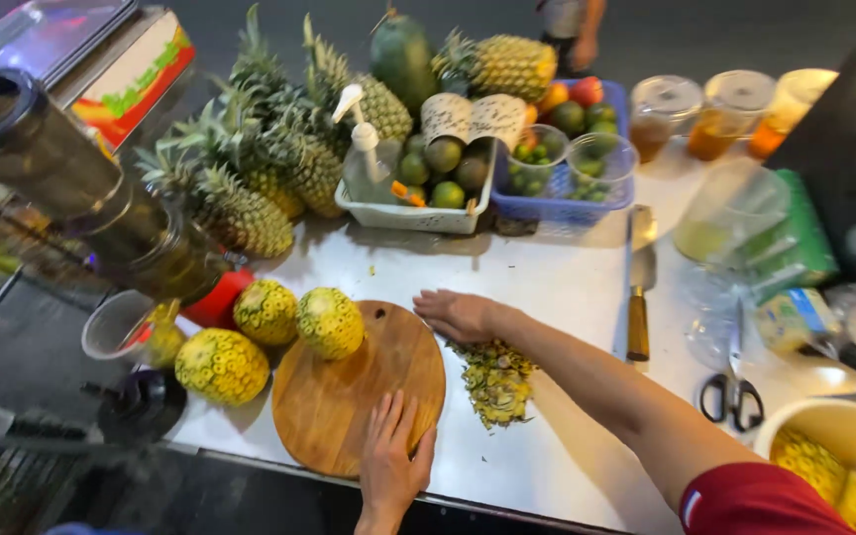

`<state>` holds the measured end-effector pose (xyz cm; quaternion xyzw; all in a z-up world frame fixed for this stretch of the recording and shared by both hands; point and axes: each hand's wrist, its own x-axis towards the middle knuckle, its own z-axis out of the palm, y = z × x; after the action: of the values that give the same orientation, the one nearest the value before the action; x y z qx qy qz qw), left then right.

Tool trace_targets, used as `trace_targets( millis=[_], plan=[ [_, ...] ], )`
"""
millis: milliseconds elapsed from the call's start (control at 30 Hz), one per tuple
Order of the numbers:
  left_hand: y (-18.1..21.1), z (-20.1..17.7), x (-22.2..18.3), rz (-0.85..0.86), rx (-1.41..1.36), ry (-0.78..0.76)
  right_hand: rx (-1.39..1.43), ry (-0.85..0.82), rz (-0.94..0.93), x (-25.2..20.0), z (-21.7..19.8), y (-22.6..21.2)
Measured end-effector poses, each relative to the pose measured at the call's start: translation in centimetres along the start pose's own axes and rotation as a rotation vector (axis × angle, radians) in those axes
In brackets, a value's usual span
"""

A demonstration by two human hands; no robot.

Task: Cleaning pineapple peels from a counter, washing a bowl, and sorting produce in a bakery prep area.

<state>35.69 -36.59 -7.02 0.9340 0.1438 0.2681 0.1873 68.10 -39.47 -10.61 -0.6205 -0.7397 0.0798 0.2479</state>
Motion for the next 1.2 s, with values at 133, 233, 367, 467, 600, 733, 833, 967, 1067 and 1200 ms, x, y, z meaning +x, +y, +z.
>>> trace_targets(
  millis=[133,233,367,467,600,733,833,967,1067,1200],
  plan=[
    [0.4,1.1,0.6,-0.133,-0.098,0.061,-0.081,-0.038,0.051,-4.5,-1.3,-4.1],
    [-0.1,4.0,0.8,-0.129,-0.278,0.018,-0.011,-0.17,0.276,-7.5,-0.7,-4.3],
    [3.9,4.3,1.6,-0.142,-0.498,-0.046,-0.018,-0.085,0.657,-9.1,-4.3,-5.8],
    [6.0,5.5,2.3,-0.124,-0.472,-0.063,0.011,0.173,0.735,-11.8,-3.2,-3.1],
    [6.6,7.9,4.3,-0.153,-0.398,-0.086,-0.005,0.336,0.743,-11.6,-0.9,-5.5],
    [6.2,9.7,6.4,-0.245,-0.449,-0.114,0.078,0.385,0.7,-12.8,0.2,-10.3],
    [6.0,10.2,7.5,-0.33,-0.504,-0.135,0.139,0.464,0.74,-12.6,-0.9,-12.7],
    [3.4,13.7,9.1,-0.322,-0.478,-0.138,0.152,0.552,0.68,-11.5,-0.1,-9.1],
    [0.8,17.3,9.2,-0.126,-0.315,-0.169,0.013,0.444,0.567,-11.3,0.7,-7.1],
    [1.4,15.1,7.3,-0.014,-0.354,-0.26,0.071,0.304,0.503,-13.3,1.1,-9.4]
  ],
)
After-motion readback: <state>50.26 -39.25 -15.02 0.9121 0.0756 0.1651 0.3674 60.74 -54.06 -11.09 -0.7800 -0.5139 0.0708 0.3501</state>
